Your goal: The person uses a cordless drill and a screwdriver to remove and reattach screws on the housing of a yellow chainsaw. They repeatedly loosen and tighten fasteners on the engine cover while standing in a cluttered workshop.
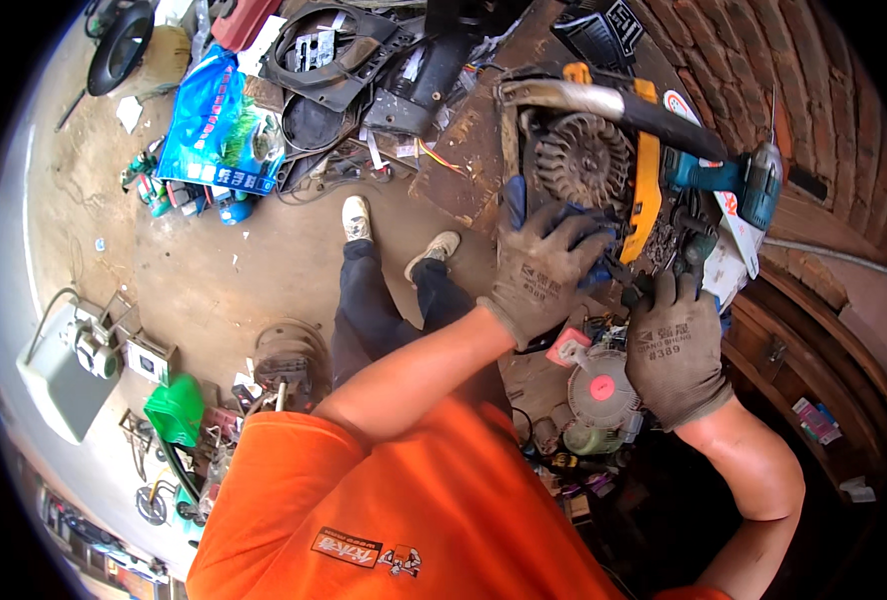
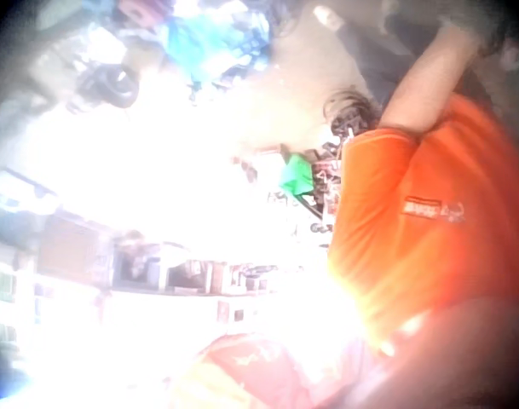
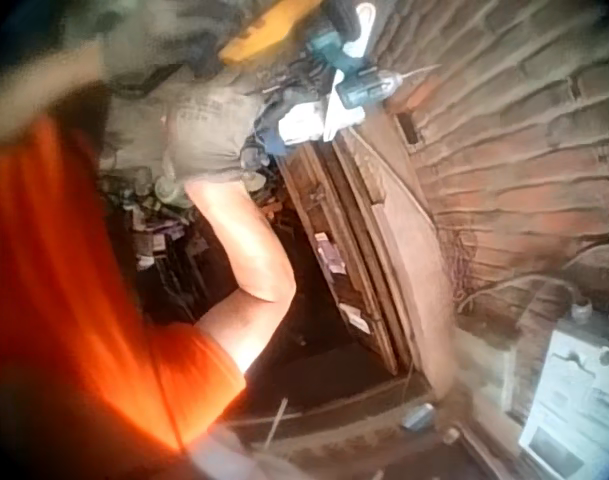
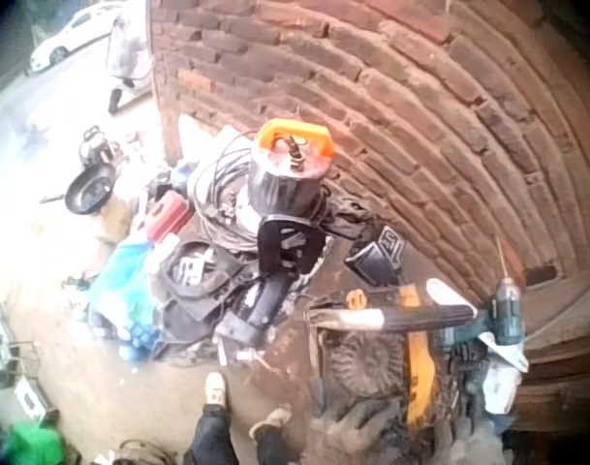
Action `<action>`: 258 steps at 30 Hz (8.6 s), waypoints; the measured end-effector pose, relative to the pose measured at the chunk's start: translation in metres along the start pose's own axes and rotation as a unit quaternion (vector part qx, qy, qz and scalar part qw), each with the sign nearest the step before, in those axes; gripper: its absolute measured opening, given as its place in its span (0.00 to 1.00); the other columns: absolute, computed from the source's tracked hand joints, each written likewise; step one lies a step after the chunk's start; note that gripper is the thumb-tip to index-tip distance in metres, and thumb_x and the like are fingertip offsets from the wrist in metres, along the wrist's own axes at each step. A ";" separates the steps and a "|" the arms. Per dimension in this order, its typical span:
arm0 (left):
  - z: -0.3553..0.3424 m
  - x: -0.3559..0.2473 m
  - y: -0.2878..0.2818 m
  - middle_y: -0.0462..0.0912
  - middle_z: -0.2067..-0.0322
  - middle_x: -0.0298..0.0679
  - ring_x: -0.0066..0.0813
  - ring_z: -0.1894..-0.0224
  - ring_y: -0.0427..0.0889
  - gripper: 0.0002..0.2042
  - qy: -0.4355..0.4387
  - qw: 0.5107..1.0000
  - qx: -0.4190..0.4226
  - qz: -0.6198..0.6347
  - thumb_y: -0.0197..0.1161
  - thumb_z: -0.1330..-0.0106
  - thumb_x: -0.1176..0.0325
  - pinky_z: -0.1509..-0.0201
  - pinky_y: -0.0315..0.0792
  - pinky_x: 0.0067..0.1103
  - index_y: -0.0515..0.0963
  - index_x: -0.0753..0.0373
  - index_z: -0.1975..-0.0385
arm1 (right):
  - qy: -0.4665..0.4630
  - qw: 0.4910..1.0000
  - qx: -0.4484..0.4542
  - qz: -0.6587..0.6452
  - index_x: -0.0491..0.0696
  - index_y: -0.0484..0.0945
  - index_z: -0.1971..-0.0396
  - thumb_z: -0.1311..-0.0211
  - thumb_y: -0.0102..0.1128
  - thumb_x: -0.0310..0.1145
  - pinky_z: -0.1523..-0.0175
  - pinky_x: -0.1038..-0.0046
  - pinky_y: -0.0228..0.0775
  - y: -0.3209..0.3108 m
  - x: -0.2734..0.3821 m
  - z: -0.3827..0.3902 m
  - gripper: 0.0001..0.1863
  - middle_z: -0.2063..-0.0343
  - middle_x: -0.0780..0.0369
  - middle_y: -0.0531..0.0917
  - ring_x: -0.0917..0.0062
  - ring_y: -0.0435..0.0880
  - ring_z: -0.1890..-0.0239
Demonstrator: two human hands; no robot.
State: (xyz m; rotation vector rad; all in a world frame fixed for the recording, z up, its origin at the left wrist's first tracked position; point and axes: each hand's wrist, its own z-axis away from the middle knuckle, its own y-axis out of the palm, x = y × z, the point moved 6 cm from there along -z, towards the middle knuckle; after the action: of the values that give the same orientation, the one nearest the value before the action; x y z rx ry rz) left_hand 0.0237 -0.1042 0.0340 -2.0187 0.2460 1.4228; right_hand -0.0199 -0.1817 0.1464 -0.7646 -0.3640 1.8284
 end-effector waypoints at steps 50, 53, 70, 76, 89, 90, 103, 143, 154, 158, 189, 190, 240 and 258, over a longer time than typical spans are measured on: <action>-0.048 -0.016 0.002 0.82 0.64 0.48 0.48 0.63 0.84 0.13 0.085 0.969 0.216 -0.087 0.71 0.48 0.62 0.58 0.76 0.38 0.82 0.61 0.65 | 0.156 0.877 0.174 -0.421 0.37 0.84 0.70 0.44 0.54 0.32 0.50 0.58 0.77 0.001 -0.043 -0.010 0.14 0.66 0.42 0.84 0.49 0.85 0.57; -0.046 -0.017 0.000 0.82 0.64 0.49 0.49 0.63 0.84 0.14 0.080 0.968 0.216 -0.100 0.71 0.47 0.61 0.58 0.76 0.39 0.82 0.61 0.65 | 0.110 0.901 0.139 -0.397 0.37 0.83 0.65 0.44 0.54 0.32 0.49 0.56 0.75 0.015 -0.054 0.008 0.15 0.64 0.43 0.84 0.50 0.84 0.56; -0.025 -0.014 -0.004 0.79 0.58 0.45 0.43 0.54 0.81 0.23 0.076 0.981 0.132 -0.117 0.72 0.52 0.57 0.49 0.71 0.39 0.81 0.56 0.54 | 0.097 0.970 -0.032 -0.221 0.40 0.78 0.59 0.46 0.56 0.28 0.52 0.58 0.75 0.014 -0.017 0.032 0.14 0.61 0.48 0.81 0.51 0.81 0.60; -0.027 -0.012 -0.003 0.80 0.59 0.44 0.42 0.56 0.81 0.21 0.071 0.986 0.112 -0.099 0.70 0.52 0.57 0.48 0.70 0.39 0.82 0.55 0.57 | 0.141 0.984 0.043 -0.106 0.43 0.82 0.63 0.46 0.60 0.32 0.57 0.62 0.79 -0.001 0.009 0.022 0.12 0.62 0.49 0.83 0.58 0.85 0.60; -0.025 -0.005 -0.003 0.81 0.55 0.42 0.40 0.55 0.80 0.21 0.045 0.996 0.076 -0.027 0.70 0.54 0.62 0.40 0.65 0.37 0.81 0.60 0.57 | 0.224 0.969 0.038 -0.101 0.42 0.82 0.63 0.43 0.59 0.35 0.66 0.63 0.79 -0.005 0.044 0.000 0.13 0.67 0.54 0.82 0.64 0.85 0.64; -0.024 -0.006 -0.004 0.81 0.55 0.42 0.40 0.55 0.80 0.22 0.038 0.996 0.079 -0.024 0.70 0.54 0.63 0.40 0.66 0.37 0.81 0.60 0.57 | 0.222 0.968 0.035 -0.108 0.42 0.83 0.64 0.44 0.59 0.34 0.66 0.64 0.79 -0.005 0.041 0.000 0.13 0.67 0.53 0.83 0.63 0.86 0.65; -0.026 -0.008 -0.007 0.80 0.58 0.41 0.42 0.56 0.80 0.13 0.081 0.991 0.093 -0.053 0.71 0.49 0.60 0.44 0.68 0.40 0.83 0.52 0.64 | 0.181 0.965 0.091 -0.166 0.51 0.87 0.63 0.41 0.59 0.36 0.58 0.63 0.79 -0.016 0.000 -0.007 0.11 0.61 0.56 0.85 0.63 0.86 0.57; -0.034 -0.013 0.001 0.79 0.63 0.42 0.45 0.62 0.79 0.15 0.028 0.988 0.127 -0.084 0.74 0.52 0.60 0.59 0.72 0.38 0.81 0.58 0.66 | -0.065 0.974 -0.003 -0.215 0.39 0.82 0.64 0.48 0.55 0.32 0.49 0.65 0.71 0.008 -0.045 0.007 0.15 0.56 0.51 0.78 0.61 0.77 0.52; -0.027 -0.013 0.007 0.79 0.59 0.39 0.41 0.56 0.79 0.17 0.017 0.981 0.160 -0.109 0.73 0.51 0.60 0.47 0.69 0.38 0.82 0.55 0.61 | 0.001 0.993 0.043 -0.114 0.48 0.86 0.67 0.41 0.58 0.39 0.55 0.64 0.69 -0.015 -0.015 -0.009 0.13 0.63 0.57 0.85 0.66 0.81 0.55; -0.029 -0.010 0.003 0.79 0.58 0.41 0.43 0.55 0.79 0.16 0.030 0.985 0.119 -0.121 0.75 0.52 0.58 0.50 0.70 0.40 0.84 0.52 0.63 | 0.031 0.997 -0.057 -0.043 0.48 0.85 0.66 0.40 0.56 0.38 0.57 0.64 0.66 -0.044 -0.027 0.026 0.12 0.62 0.58 0.85 0.67 0.82 0.56; -0.062 -0.005 0.011 0.84 0.63 0.47 0.47 0.57 0.84 0.16 0.039 0.915 0.373 -0.147 0.66 0.40 0.58 0.55 0.77 0.40 0.83 0.54 0.54 | 0.284 0.652 0.098 -0.696 0.38 0.82 0.65 0.44 0.63 0.30 0.72 0.73 0.74 0.075 -0.031 0.030 0.11 0.77 0.59 0.84 0.78 0.82 0.78; -0.061 -0.005 0.012 0.84 0.63 0.46 0.47 0.58 0.84 0.15 0.047 0.918 0.368 -0.137 0.66 0.40 0.58 0.56 0.77 0.40 0.83 0.54 0.54 | 0.278 0.650 0.106 -0.700 0.39 0.83 0.61 0.42 0.63 0.29 0.71 0.75 0.75 0.074 -0.032 0.026 0.12 0.74 0.59 0.85 0.80 0.82 0.76; -0.025 -0.009 0.004 0.79 0.59 0.47 0.48 0.58 0.83 0.17 -0.015 0.978 0.188 -0.094 0.72 0.48 0.60 0.55 0.77 0.40 0.79 0.60 0.62 | 0.109 0.928 0.157 -0.319 0.36 0.74 0.56 0.44 0.56 0.29 0.53 0.53 0.76 0.000 -0.033 0.003 0.17 0.65 0.41 0.83 0.46 0.84 0.59; -0.028 -0.006 -0.001 0.79 0.61 0.47 0.47 0.61 0.84 0.18 0.003 0.983 0.170 -0.067 0.73 0.49 0.61 0.57 0.77 0.39 0.79 0.60 0.61 | 0.203 0.750 0.118 -0.618 0.34 0.81 0.62 0.45 0.62 0.31 0.60 0.63 0.74 0.030 -0.044 0.018 0.15 0.73 0.45 0.83 0.63 0.85 0.69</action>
State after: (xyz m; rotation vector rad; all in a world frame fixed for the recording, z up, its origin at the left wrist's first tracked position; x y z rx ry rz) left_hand 0.0441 -0.1214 0.0452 -1.7266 0.3255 1.2000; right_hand -0.0436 -0.2318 0.1568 -0.4874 -0.2330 0.4045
